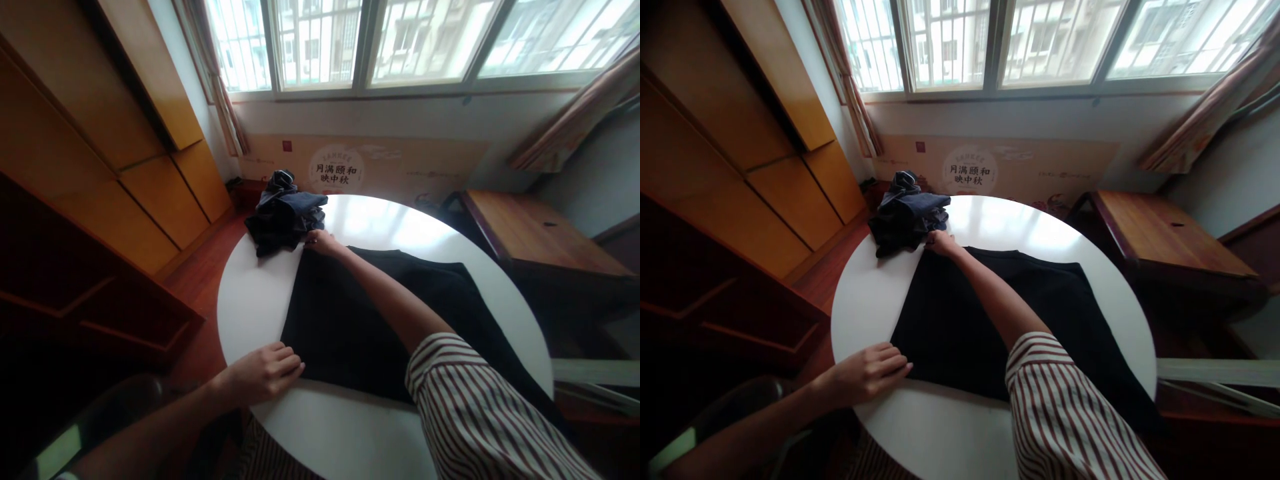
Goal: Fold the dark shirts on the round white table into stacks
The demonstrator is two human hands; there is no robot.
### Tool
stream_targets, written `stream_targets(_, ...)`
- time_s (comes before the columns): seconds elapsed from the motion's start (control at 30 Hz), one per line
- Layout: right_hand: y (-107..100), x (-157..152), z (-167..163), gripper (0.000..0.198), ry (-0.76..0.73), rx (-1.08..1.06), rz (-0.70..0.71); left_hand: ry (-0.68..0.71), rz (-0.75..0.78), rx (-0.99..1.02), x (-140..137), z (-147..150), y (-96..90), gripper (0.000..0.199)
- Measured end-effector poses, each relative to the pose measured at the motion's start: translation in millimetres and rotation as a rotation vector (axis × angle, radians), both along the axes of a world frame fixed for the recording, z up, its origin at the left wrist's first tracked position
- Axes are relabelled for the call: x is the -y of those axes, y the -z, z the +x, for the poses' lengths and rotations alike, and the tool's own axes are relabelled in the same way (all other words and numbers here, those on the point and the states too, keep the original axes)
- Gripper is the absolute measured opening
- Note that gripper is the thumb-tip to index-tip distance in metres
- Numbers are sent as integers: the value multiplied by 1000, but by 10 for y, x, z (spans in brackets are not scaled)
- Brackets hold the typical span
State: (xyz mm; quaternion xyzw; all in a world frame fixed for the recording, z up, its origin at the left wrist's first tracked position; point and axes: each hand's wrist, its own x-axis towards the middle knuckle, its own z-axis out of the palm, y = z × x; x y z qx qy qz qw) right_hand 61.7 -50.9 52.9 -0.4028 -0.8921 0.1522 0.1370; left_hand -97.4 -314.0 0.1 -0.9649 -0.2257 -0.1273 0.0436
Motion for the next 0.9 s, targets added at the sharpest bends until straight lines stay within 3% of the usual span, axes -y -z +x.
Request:
stream_targets(0.1, -2, -17, 205, 28, 29, 51, 52, -68, -161, 99, -242, 28, -145, 23)
stream_targets(0.2, -4, 184, 527, 21, 63, 96, 91, -227, -300, 287, -847, 107, -293, 31)
stream_targets(0.3, 63, 693, 869, 28, 41, 140, 126, -378, -346, 442, -1698, 330, -352, 28)
stream_targets(0.37, 163, 1136, 1044, 36, -41, 142, 130, -397, -420, 484, -2232, 557, -326, 24)
stream_targets(0.47, 362, 1756, 1202, 65, -159, 102, 64, -420, -547, 486, -2766, 907, -225, 24)
stream_targets(0.53, 488, 2054, 1256, 83, -212, 87, -24, -443, -624, 446, -2925, 1071, -147, 26)
stream_targets(0.63, 615, 2300, 1298, 94, -256, 63, -110, -460, -677, 403, -2995, 1168, -57, 22)
stream_targets(0.9, 661, 2364, 1322, 95, -262, 33, -97, -521, -639, 356, -3098, 1163, 23, 19)
